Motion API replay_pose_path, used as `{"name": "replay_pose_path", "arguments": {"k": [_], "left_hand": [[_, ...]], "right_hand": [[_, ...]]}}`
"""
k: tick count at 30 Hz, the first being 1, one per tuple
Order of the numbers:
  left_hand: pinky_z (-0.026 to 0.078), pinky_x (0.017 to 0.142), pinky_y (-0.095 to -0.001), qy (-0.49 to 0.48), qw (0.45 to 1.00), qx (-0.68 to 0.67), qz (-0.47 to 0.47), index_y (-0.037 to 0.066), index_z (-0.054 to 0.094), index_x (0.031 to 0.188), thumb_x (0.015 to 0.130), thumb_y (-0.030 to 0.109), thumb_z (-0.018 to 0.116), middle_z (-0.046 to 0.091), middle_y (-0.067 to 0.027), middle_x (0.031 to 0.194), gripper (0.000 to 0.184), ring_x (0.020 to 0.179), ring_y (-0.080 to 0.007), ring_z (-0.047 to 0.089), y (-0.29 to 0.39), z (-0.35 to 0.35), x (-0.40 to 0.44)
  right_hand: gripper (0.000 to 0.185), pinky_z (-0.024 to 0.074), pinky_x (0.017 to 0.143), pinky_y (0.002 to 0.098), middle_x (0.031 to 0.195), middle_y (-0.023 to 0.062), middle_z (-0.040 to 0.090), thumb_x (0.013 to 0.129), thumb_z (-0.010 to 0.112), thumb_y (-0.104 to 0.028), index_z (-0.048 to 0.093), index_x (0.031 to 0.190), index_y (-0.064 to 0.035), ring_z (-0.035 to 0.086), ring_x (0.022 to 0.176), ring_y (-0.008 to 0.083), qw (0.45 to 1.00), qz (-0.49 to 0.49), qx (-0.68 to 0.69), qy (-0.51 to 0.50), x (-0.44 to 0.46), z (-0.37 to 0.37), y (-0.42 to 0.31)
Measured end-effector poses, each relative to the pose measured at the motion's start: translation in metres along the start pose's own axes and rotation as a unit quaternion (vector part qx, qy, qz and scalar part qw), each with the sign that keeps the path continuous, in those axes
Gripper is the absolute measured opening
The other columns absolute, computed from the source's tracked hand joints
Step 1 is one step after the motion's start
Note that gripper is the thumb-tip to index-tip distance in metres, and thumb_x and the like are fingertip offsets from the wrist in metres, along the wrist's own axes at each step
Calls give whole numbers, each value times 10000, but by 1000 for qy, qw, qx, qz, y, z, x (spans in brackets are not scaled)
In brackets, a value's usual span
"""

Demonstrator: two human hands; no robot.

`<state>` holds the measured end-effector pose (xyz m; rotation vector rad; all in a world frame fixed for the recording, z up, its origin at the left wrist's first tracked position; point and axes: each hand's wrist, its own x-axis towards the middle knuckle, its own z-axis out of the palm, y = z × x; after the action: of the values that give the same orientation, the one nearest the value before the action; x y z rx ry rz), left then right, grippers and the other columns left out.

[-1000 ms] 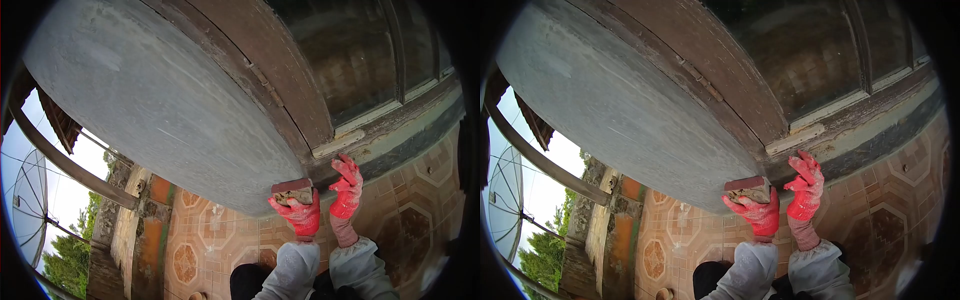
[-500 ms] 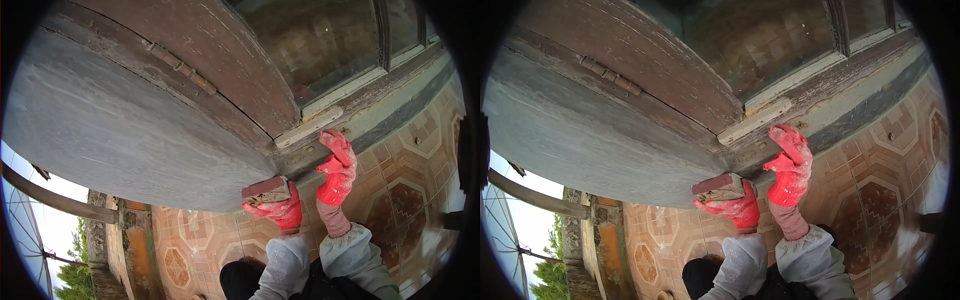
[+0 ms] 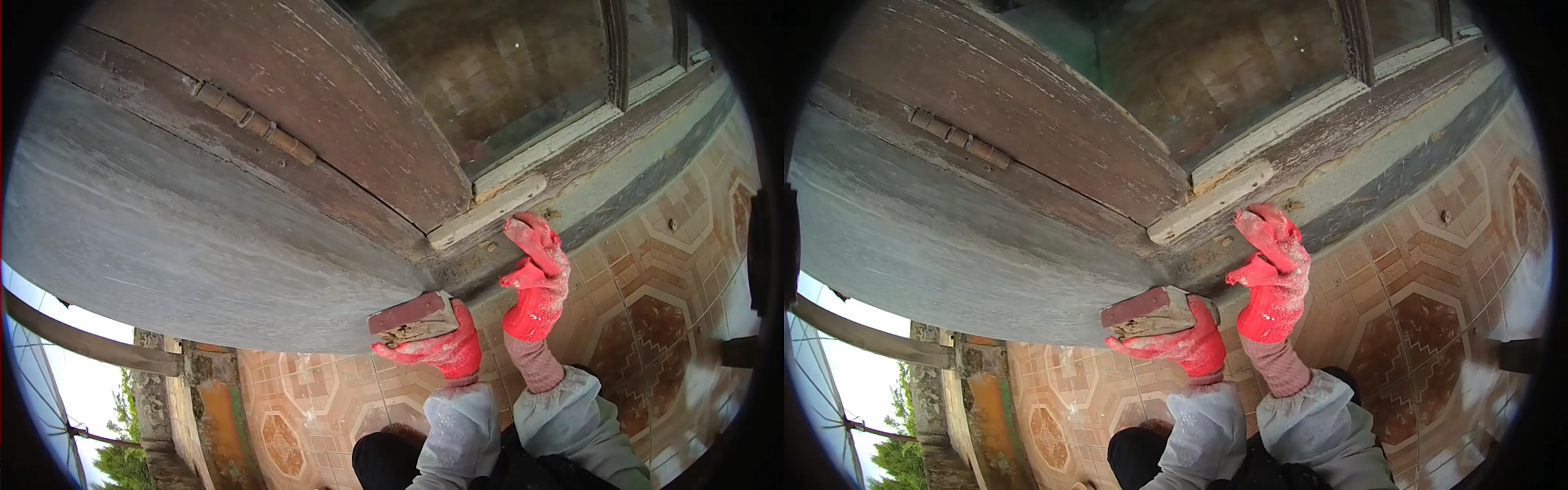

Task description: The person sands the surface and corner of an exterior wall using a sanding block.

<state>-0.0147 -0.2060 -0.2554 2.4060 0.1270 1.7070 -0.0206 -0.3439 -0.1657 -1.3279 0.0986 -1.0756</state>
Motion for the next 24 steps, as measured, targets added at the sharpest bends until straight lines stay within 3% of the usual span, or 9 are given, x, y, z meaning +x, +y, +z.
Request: {"name": "replay_pose_path", "arguments": {"k": [2, 5, 6, 7, 10, 15, 18, 20, 24], "left_hand": [[335, 1122, -597, -84, 992, -80, -42, -12, -55, 1592, 761, 290, 831, 142, -320, 1599, 1252, 1459, -473, 267, -10, -1, -38], [323, 1133, -585, -186, 776, -427, -426, 9, -83, 1590, 706, 280, 864, 139, -314, 1594, 1324, 1452, -462, 273, -7, 4, -38], [314, 1139, -582, -108, 942, -222, -228, 14, -74, 1592, 687, 275, 877, 134, -313, 1597, 1338, 1451, -461, 272, -4, -1, -18], [305, 1146, -579, -19, 1000, 10, -5, 19, -65, 1593, 669, 269, 889, 130, -311, 1599, 1352, 1451, -459, 272, -1, -7, 4], [273, 1160, -588, 50, 999, 20, 2, 35, -49, 1598, 643, 229, 894, 117, -309, 1603, 1356, 1453, -465, 256, 26, -21, 83], [296, 1142, -604, 44, 999, 4, 3, 50, -52, 1600, 659, 172, 886, 150, -307, 1593, 1334, 1407, -486, 335, 18, -9, 19], [302, 1130, -625, -151, 909, -288, -262, 71, -47, 1603, 673, 217, 882, 169, -320, 1578, 1322, 1397, -506, 336, 3, -18, -19], [300, 1126, -641, -75, 994, -50, 56, 87, -20, 1611, 686, 250, 872, 177, -335, 1565, 1295, 1416, -523, 291, -16, -12, -17], [306, 1116, -659, 20, 998, -62, 6, 44, 5, 1619, 709, 238, 861, 133, -353, 1582, 1264, 1426, -573, 256, 29, -42, 122]], "right_hand": [[411, 482, 947, 388, 1252, 206, 655, 819, 563, -166, 702, 1170, -4, 613, 1122, 334, 1000, 20, -6, -7, -2, -2, 0], [422, 486, 943, 384, 1265, 204, 651, 800, 574, -158, 713, 1169, -8, 613, 1128, 340, 998, -8, -65, -23, 3, -3, -3], [415, 486, 942, 386, 1263, 205, 652, 796, 575, -151, 713, 1162, -11, 613, 1129, 340, 997, 7, -78, -26, 3, -3, -5], [409, 486, 941, 388, 1261, 206, 653, 793, 576, -144, 714, 1155, -14, 613, 1131, 339, 995, 25, -91, -30, 2, -3, -6], [393, 486, 938, 397, 1251, 206, 659, 796, 574, -137, 705, 1147, -17, 615, 1129, 336, 1000, 2, -17, 4, -1, 1, 1], [371, 486, 935, 407, 1257, 202, 661, 819, 580, -144, 690, 1151, -20, 617, 1125, 336, 999, -2, -34, 0, -1, 1, -3], [346, 486, 940, 404, 1264, 194, 662, 834, 575, -135, 699, 1138, -27, 618, 1125, 337, 999, 5, -39, 0, -8, 0, -3], [332, 485, 947, 401, 1266, 188, 663, 839, 571, -123, 708, 1127, -31, 617, 1130, 338, 1000, 0, -23, 3, -4, 4, -3], [318, 473, 974, 394, 1288, 183, 654, 830, 576, -84, 716, 1112, -33, 614, 1155, 334, 1000, 19, -10, 14, -5, 5, -4]]}}
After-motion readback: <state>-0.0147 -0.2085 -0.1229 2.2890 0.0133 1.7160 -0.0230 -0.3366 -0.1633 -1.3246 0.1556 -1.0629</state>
